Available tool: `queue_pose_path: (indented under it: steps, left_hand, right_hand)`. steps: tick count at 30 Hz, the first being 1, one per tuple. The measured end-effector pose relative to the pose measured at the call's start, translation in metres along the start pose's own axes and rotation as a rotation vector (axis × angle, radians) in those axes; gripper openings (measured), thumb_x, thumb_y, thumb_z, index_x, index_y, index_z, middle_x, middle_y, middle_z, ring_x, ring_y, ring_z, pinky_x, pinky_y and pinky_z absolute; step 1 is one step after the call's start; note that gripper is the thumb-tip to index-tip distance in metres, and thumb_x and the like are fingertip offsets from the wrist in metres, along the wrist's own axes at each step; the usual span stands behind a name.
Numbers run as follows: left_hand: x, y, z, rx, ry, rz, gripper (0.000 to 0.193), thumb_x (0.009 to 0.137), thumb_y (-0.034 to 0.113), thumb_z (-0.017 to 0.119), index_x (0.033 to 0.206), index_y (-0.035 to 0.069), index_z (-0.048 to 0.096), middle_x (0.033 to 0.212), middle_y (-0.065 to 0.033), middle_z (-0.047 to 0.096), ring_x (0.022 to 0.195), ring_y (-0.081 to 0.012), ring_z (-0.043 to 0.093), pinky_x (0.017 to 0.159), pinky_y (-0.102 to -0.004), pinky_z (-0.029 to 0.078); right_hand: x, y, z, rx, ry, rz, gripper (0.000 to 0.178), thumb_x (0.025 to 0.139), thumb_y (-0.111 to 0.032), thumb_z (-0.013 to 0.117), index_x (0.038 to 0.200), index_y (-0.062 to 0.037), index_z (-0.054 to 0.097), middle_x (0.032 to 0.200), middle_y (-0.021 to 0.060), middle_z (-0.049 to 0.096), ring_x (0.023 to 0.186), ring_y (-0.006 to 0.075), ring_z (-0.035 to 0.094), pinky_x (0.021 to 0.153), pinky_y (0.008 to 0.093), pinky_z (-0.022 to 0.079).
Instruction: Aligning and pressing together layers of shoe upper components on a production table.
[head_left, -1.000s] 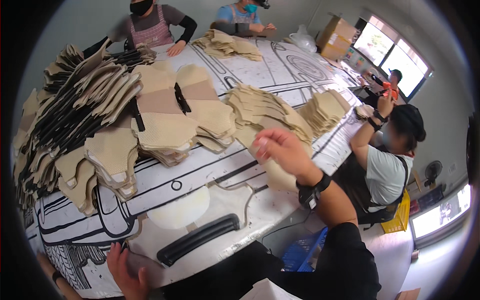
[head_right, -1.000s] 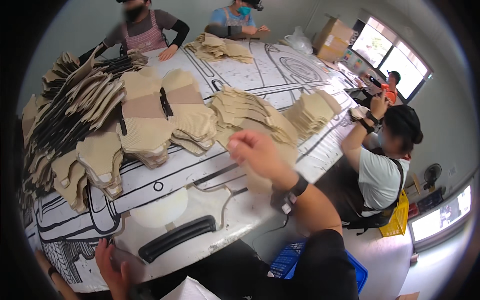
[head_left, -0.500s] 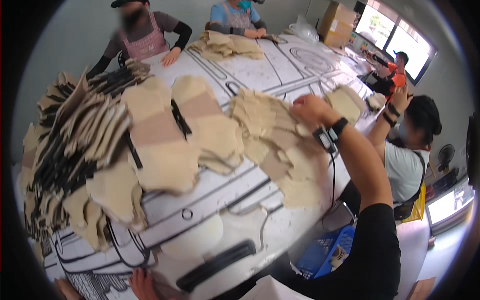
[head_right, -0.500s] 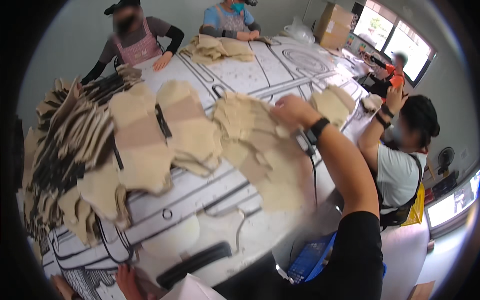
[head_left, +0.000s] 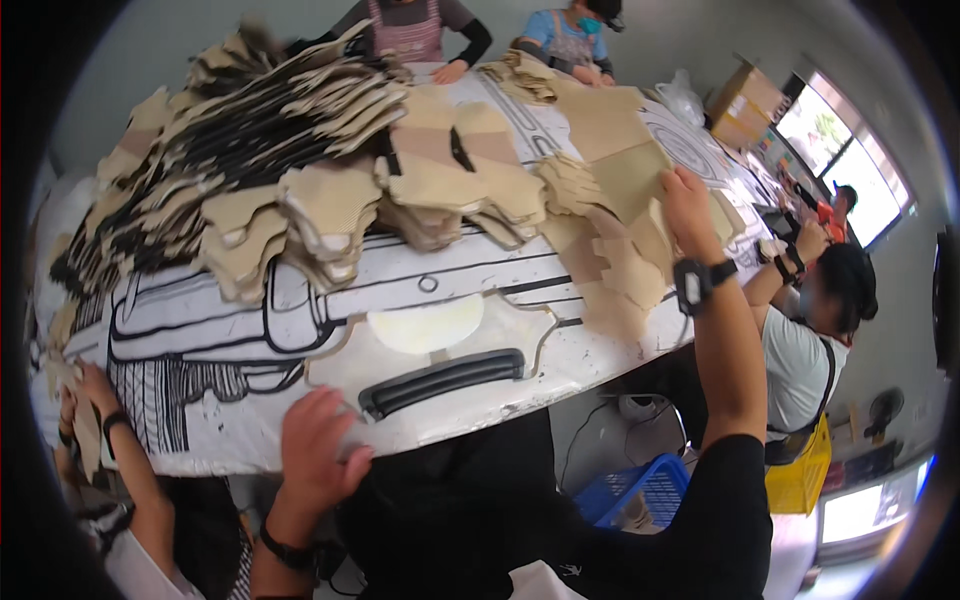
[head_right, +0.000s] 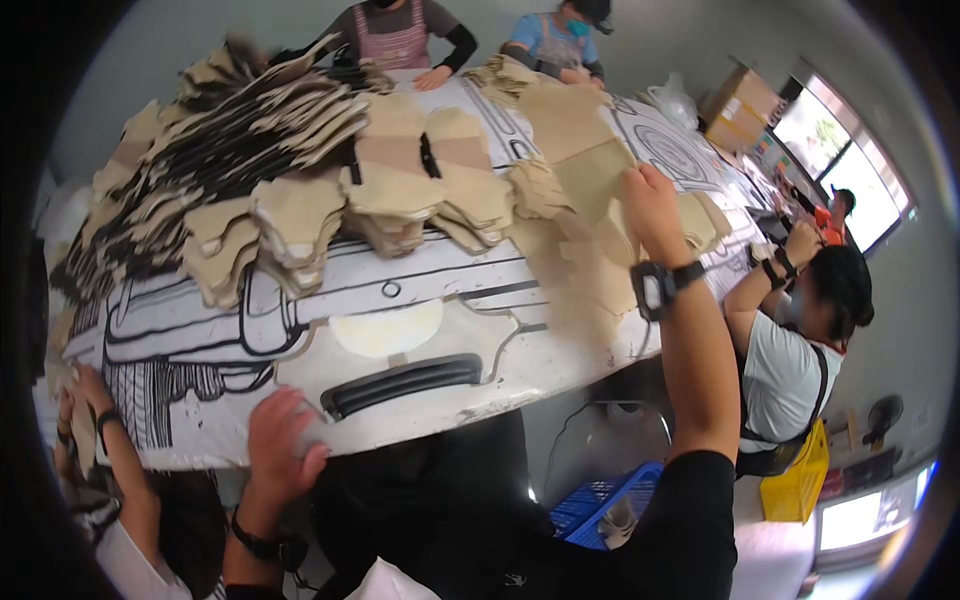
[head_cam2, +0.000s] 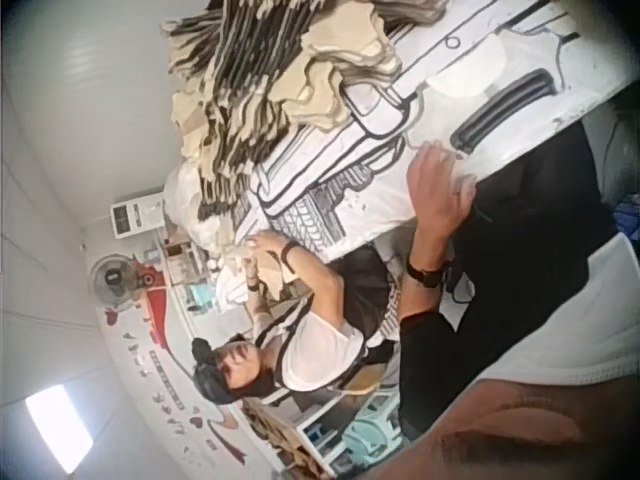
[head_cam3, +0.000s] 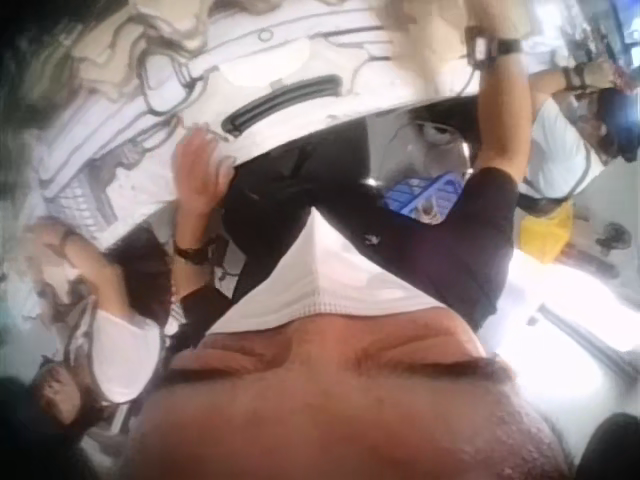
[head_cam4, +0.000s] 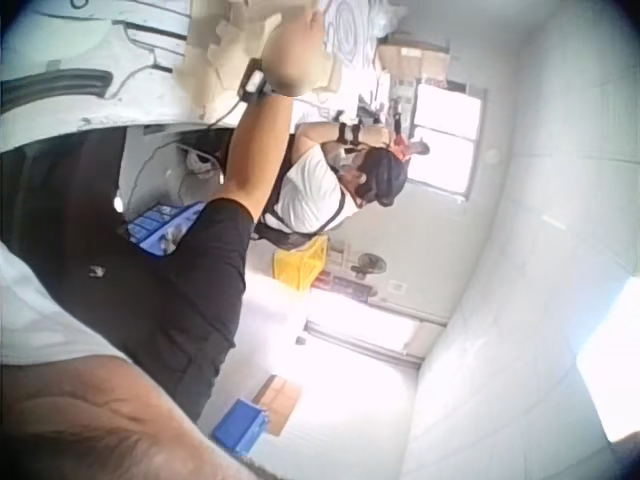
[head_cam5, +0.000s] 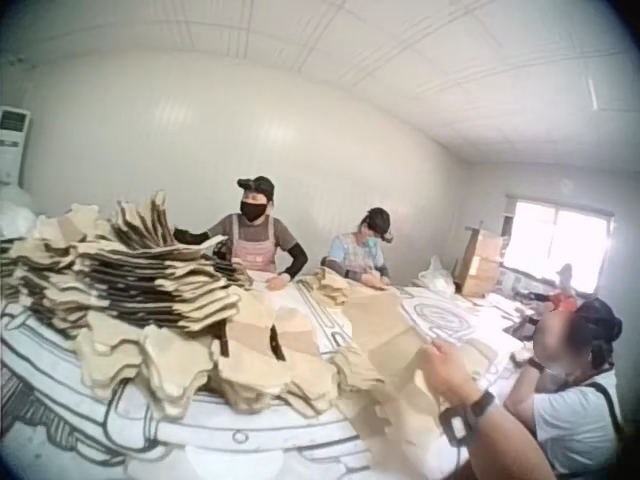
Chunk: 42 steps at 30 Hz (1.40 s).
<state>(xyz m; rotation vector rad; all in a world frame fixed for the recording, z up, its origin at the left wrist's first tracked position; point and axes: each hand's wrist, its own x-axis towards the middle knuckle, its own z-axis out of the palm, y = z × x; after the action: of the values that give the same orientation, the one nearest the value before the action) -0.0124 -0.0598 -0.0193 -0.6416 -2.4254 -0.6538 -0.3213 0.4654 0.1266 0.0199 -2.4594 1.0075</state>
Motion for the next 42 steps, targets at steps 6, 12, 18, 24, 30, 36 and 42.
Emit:
queue_pose_path:
  steps: [6,12,18,24,30,36,42]
  left_hand:
    - [0.031,0.038,0.030,-0.004,-0.124,0.055,0.046,0.079,0.022,0.083,0.119,0.003,0.069,0.134,-0.0115,0.066,0.119,-0.0299,0.061,0.099,-0.0450,0.048]
    - [0.041,0.039,0.042,0.037,-0.149,-0.101,0.042,0.083,0.022,0.080,0.121,0.005,0.071,0.118,-0.0078,0.066,0.107,-0.0259,0.059,0.092,-0.0417,0.047]
    - [0.022,0.051,0.013,-0.035,-0.392,-0.142,0.038,0.084,0.018,0.079,0.120,0.007,0.072,0.107,-0.0042,0.062,0.099,-0.0242,0.059,0.085,-0.0403,0.048]
    - [0.014,0.044,-0.004,-0.072,-0.386,-0.066,0.039,0.083,0.018,0.080,0.119,0.007,0.072,0.109,-0.0048,0.063,0.094,-0.0223,0.062,0.077,-0.0373,0.050]
    - [0.057,0.015,-0.035,-0.638,-0.373,-0.237,0.057,0.091,0.038,0.080,0.133,0.003,0.067,0.122,-0.0112,0.067,0.101,-0.0272,0.069,0.089,-0.0377,0.054]
    - [0.132,-0.011,-0.031,-2.046,0.010,-0.944,0.082,0.099,0.055,0.070,0.153,-0.003,0.048,0.138,-0.0154,0.065,0.117,-0.0235,0.068,0.100,-0.0400,0.054]
    - [0.135,-0.012,-0.021,-0.932,-0.210,-0.770,0.035,0.100,0.009,0.071,0.133,0.000,0.066,0.112,-0.0112,0.076,0.100,-0.0152,0.072,0.087,-0.0302,0.057]
  right_hand:
    - [-0.107,-0.085,0.025,0.611,-0.489,0.140,0.028,0.106,-0.011,0.053,0.127,0.0028,0.065,0.115,0.0041,0.072,0.103,0.0116,0.066,0.092,0.0265,0.052]
    - [-0.182,-0.123,0.047,0.754,-0.617,0.041,0.036,0.105,-0.007,0.057,0.140,0.0043,0.059,0.128,0.0066,0.069,0.115,0.0130,0.064,0.102,0.0300,0.050]
    - [-0.207,-0.130,0.048,0.585,-0.785,-0.054,0.034,0.102,-0.007,0.063,0.134,0.0050,0.062,0.130,0.0106,0.068,0.119,0.0163,0.062,0.105,0.0315,0.047]
    - [-0.198,-0.117,0.052,0.813,-0.489,0.067,0.045,0.098,-0.011,0.068,0.139,0.0049,0.058,0.130,0.0111,0.068,0.118,0.0181,0.063,0.107,0.0335,0.046]
    - [-0.180,-0.143,0.067,0.436,-0.397,-0.489,0.039,0.095,-0.011,0.069,0.131,0.0028,0.064,0.123,0.0146,0.072,0.112,0.0259,0.070,0.102,0.0364,0.052]
    - [-0.181,-0.185,0.120,-0.038,-0.362,-1.544,0.027,0.086,-0.021,0.075,0.111,-0.0095,0.076,0.122,0.0118,0.075,0.120,0.0373,0.070,0.104,0.0446,0.055]
    - [-0.170,-0.181,0.111,0.065,-0.658,-1.204,0.044,0.083,-0.032,0.078,0.120,-0.0102,0.072,0.148,0.0176,0.059,0.144,0.0404,0.051,0.121,0.0579,0.036]
